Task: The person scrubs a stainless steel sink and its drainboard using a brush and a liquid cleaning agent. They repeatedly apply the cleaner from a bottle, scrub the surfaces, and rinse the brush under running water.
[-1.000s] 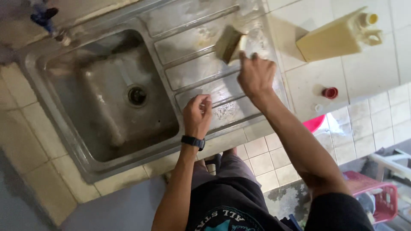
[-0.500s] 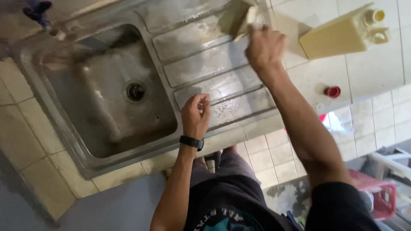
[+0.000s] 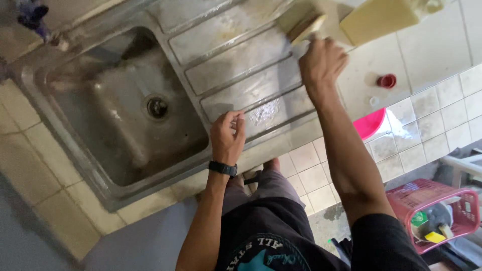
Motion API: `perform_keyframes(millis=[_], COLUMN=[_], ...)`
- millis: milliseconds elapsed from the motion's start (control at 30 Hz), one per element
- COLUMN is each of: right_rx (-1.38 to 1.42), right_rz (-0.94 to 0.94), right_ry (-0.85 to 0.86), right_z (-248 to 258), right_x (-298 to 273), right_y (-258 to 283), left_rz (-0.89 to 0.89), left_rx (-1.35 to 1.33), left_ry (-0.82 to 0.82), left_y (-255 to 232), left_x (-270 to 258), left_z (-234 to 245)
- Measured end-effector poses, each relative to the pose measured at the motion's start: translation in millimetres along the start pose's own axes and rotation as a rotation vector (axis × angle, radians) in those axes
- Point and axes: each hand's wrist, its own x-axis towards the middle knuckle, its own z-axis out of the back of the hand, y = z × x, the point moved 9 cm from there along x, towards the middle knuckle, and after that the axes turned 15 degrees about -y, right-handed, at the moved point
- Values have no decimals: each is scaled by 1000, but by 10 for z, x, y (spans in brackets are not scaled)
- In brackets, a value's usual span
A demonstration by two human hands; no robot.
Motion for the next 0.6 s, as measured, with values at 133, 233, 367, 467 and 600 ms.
perform_keyframes(millis=[133,233,367,467,600], right_rx=[65,79,1,-65,16], right_rz=[14,-64,-200,-182,-124], right_ry=[244,23,487,468,488], right_z=[222,675,435,372,308], right_x=[-483,-741,-1157,-1102,-1200], right_y=[232,173,107,34,60], left_rz=[50,63,-21,-78,-85], left_rx=[-52,10,-14,-15,0], left_ry=[13,69,90,82,105], left_y=[158,245,179,90,-17], left_x=[-95,-216,-328,-396,-508], left_z=[110,150,81,72,44])
